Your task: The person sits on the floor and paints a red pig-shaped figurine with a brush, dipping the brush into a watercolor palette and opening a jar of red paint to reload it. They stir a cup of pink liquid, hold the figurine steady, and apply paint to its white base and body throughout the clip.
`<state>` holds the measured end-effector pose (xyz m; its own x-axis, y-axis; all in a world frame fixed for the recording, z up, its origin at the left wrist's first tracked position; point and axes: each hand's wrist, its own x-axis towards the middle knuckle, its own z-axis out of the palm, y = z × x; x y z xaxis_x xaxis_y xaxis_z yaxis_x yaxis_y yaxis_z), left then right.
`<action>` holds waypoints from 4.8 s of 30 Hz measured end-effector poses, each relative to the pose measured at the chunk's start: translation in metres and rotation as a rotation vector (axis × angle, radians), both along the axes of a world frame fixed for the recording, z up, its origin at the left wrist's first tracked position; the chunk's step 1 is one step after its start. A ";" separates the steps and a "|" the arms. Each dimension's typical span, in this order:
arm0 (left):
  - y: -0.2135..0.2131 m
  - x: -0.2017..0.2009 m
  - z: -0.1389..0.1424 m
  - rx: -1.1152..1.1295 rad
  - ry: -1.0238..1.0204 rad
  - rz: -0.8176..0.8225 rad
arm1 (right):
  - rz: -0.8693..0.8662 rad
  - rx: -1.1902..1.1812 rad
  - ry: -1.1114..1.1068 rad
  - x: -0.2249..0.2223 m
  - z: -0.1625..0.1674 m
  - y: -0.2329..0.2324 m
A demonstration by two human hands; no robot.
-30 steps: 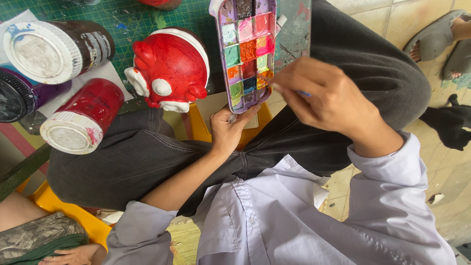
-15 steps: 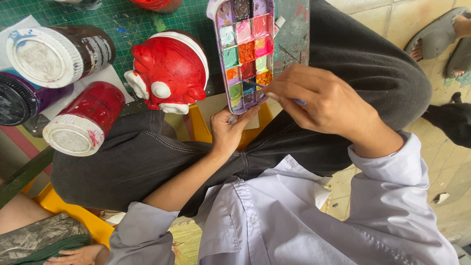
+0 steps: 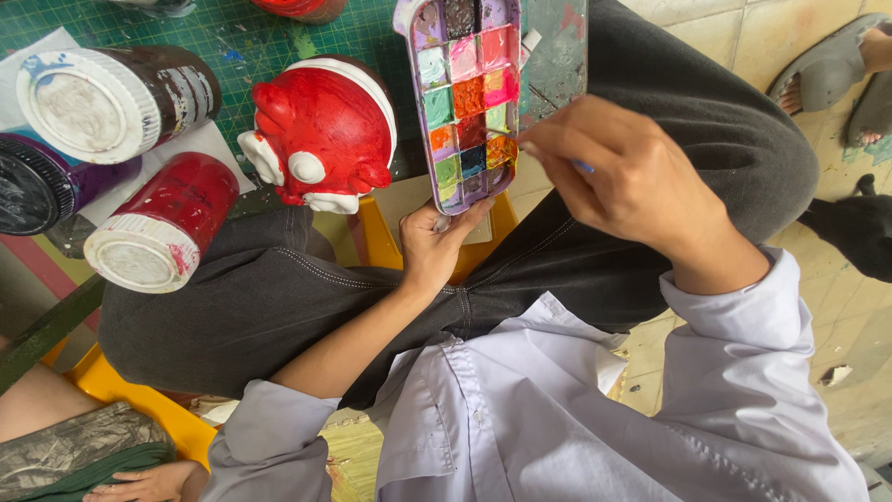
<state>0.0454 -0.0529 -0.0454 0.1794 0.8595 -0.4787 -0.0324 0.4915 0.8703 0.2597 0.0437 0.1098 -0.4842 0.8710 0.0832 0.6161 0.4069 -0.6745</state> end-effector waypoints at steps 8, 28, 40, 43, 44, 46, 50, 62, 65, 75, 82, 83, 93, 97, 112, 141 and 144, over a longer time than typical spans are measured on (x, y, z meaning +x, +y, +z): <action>0.000 0.001 0.001 0.006 -0.060 0.015 | 0.010 -0.013 -0.022 -0.001 0.003 0.002; 0.002 0.001 0.006 -0.027 -0.023 -0.002 | 0.009 0.065 -0.118 0.001 0.002 0.000; 0.000 0.003 0.007 -0.004 -0.075 0.031 | 0.022 0.073 -0.086 0.003 0.002 0.001; 0.001 0.003 0.007 0.013 -0.010 0.013 | 0.050 -0.013 -0.010 0.002 0.002 0.001; 0.001 0.003 0.007 0.006 0.007 0.006 | 0.038 0.015 -0.032 0.002 0.002 0.001; 0.001 0.003 0.008 0.003 0.002 0.003 | 0.012 0.068 -0.078 0.003 0.002 0.001; 0.003 0.003 0.009 0.018 -0.031 0.011 | 0.013 -0.011 -0.016 0.003 0.001 0.000; 0.005 0.005 0.015 0.000 -0.005 0.011 | -0.121 -0.243 0.004 0.023 0.003 -0.003; 0.005 0.006 0.015 -0.011 -0.019 0.016 | -0.097 -0.265 0.036 0.028 0.003 -0.004; 0.005 0.006 0.015 0.003 -0.042 0.021 | 0.008 -0.300 -0.033 0.032 0.002 -0.008; 0.005 0.006 0.012 -0.008 -0.093 0.037 | 0.072 -0.174 -0.055 0.019 0.002 -0.015; 0.005 0.006 0.012 -0.005 -0.071 0.028 | 0.055 -0.175 -0.039 0.018 0.002 -0.016; 0.002 0.003 0.008 0.001 -0.085 0.037 | -0.084 -0.179 0.097 0.012 -0.016 -0.008; 0.002 0.003 0.007 -0.029 0.040 0.000 | -0.108 -0.131 0.030 0.011 -0.016 -0.004; 0.002 0.001 0.005 0.021 0.002 0.019 | -0.003 0.049 -0.029 0.002 -0.011 0.007; 0.004 0.001 0.008 0.047 -0.008 0.006 | 0.058 0.007 -0.008 0.002 -0.006 0.002; 0.005 0.000 0.009 0.011 0.076 -0.013 | 0.048 0.029 -0.017 0.003 -0.008 0.003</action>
